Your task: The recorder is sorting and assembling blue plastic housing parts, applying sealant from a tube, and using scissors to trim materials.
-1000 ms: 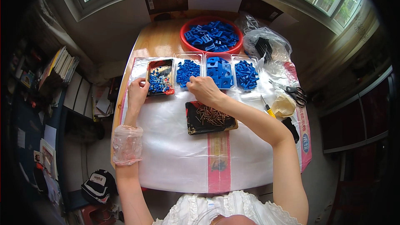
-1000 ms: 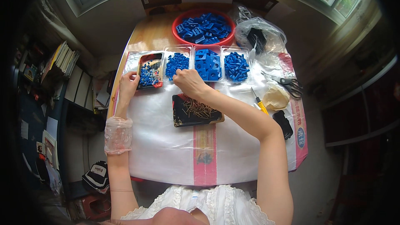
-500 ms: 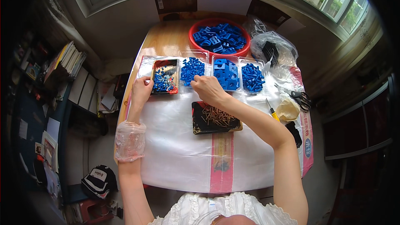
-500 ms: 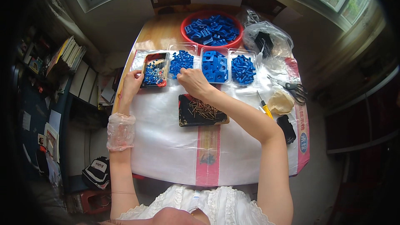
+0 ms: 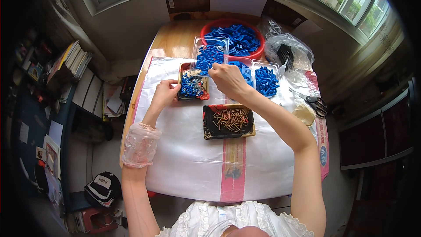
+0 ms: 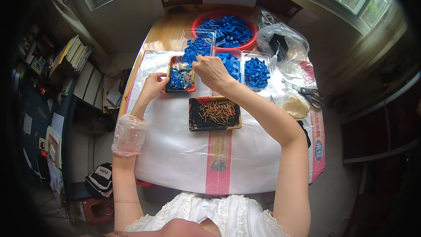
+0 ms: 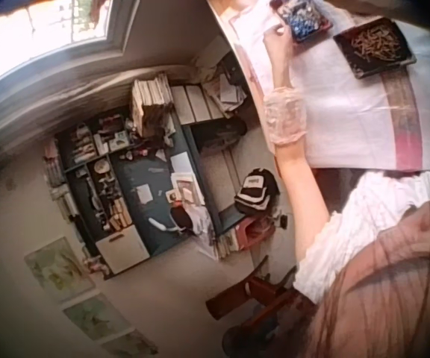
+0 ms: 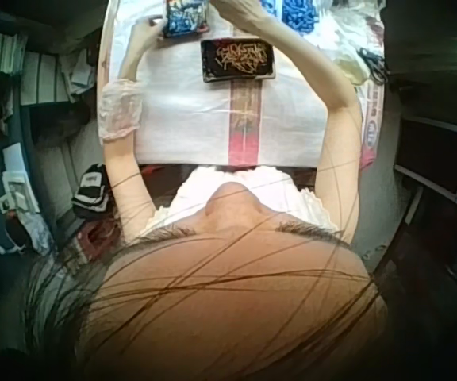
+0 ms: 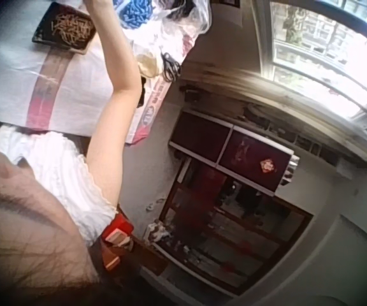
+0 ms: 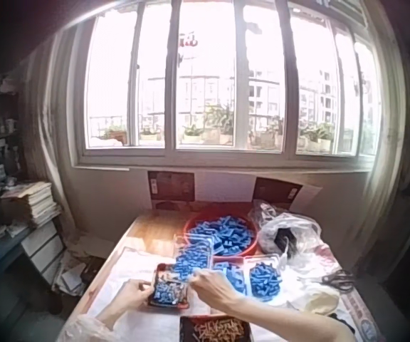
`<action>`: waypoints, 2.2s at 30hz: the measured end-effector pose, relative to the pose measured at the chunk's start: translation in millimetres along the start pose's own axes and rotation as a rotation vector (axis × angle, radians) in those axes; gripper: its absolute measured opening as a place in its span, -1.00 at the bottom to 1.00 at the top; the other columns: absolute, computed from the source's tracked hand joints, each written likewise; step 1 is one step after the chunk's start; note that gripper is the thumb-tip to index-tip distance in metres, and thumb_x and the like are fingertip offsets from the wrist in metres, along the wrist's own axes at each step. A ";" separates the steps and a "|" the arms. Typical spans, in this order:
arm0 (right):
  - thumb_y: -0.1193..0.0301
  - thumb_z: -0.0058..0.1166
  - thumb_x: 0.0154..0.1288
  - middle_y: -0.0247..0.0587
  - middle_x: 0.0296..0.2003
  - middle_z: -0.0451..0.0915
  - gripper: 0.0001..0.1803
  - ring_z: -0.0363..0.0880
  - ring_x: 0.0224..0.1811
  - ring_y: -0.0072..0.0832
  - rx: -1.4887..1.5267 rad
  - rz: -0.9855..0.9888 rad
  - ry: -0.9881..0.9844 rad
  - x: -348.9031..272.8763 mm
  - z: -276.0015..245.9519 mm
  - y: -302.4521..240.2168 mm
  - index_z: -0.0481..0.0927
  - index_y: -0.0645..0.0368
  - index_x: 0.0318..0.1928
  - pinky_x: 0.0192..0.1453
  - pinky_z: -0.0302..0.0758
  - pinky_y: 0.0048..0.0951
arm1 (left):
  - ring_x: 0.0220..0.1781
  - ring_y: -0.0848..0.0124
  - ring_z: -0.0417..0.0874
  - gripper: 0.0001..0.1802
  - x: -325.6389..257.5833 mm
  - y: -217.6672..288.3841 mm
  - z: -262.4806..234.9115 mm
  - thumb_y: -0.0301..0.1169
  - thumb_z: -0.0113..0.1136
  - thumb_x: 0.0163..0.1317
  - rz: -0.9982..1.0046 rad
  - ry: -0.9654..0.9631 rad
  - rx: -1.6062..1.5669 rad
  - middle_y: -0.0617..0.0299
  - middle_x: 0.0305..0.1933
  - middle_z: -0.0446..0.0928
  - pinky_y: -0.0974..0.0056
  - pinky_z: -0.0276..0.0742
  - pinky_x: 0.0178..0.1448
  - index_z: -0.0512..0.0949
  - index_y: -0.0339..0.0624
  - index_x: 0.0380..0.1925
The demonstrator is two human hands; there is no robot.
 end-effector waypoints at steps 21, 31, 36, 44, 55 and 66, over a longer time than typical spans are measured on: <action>0.55 0.20 0.14 -0.07 -0.31 0.63 -0.98 0.74 -0.23 -0.16 0.037 -0.019 -0.036 -14.5 6.4 -12.3 0.66 0.23 -0.38 -0.26 0.68 -0.18 | -0.48 0.46 0.73 -0.65 27.1 6.2 44.0 -0.37 0.25 0.42 -0.053 -0.128 -0.214 0.18 -0.41 0.68 0.36 0.71 -0.40 0.66 -0.36 0.10; 0.56 0.16 0.16 -0.12 -0.33 0.60 -0.96 0.70 -0.25 -0.18 0.030 0.006 -0.006 -10.6 9.4 -3.5 0.64 0.21 -0.34 -0.26 0.62 -0.17 | -0.50 0.25 0.80 -0.64 18.9 9.4 17.9 -0.37 0.16 0.34 0.089 0.065 0.299 -0.03 -0.40 0.75 0.18 0.76 -0.33 0.70 -0.36 0.02; 0.56 0.16 0.19 -0.10 -0.34 0.61 -0.98 0.70 -0.27 -0.16 0.027 0.005 -0.045 -11.0 17.5 -1.8 0.63 0.21 -0.35 -0.27 0.62 -0.16 | -0.34 0.20 0.84 -0.67 -3.6 -1.9 -16.9 -0.40 0.14 0.36 -0.078 0.080 0.201 -0.11 -0.32 0.75 0.15 0.78 -0.30 0.70 -0.41 -0.03; 0.58 0.18 0.15 -0.05 -0.33 0.65 -0.94 0.75 -0.27 -0.15 0.037 -0.007 -0.076 -20.2 41.2 -10.4 0.68 0.20 -0.38 -0.26 0.69 -0.19 | -0.34 0.31 0.79 -0.72 -36.7 -28.9 -71.2 -0.51 0.09 0.42 -0.153 0.045 0.110 0.06 -0.29 0.70 0.23 0.85 -0.36 0.61 -0.53 -0.01; 0.58 0.23 0.09 -0.02 -0.35 0.68 -0.94 0.77 -0.28 -0.15 0.025 -0.009 -0.113 -13.8 51.5 -16.5 0.71 0.19 -0.39 -0.30 0.65 -0.17 | -0.28 0.37 0.78 -0.67 -57.8 -33.0 -81.1 -0.50 0.10 0.44 -0.120 0.009 -0.036 0.08 -0.21 0.71 0.21 0.86 -0.30 0.57 -0.58 0.06; 0.57 0.26 0.07 -0.07 -0.35 0.69 -0.95 0.75 -0.23 -0.17 -0.063 0.034 -0.127 -20.6 55.2 -23.2 0.72 0.17 -0.41 -0.23 0.65 -0.22 | -0.30 0.33 0.80 -0.70 -79.3 -26.2 -75.5 -0.48 0.14 0.45 -0.117 -0.013 -0.057 0.05 -0.22 0.70 0.27 0.83 -0.36 0.60 -0.53 0.04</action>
Point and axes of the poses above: each hand's wrist, its own x-axis towards the middle knuckle, its own z-axis out of the palm, y = z × x, the point moved 3 cm from there along x, towards the middle knuckle
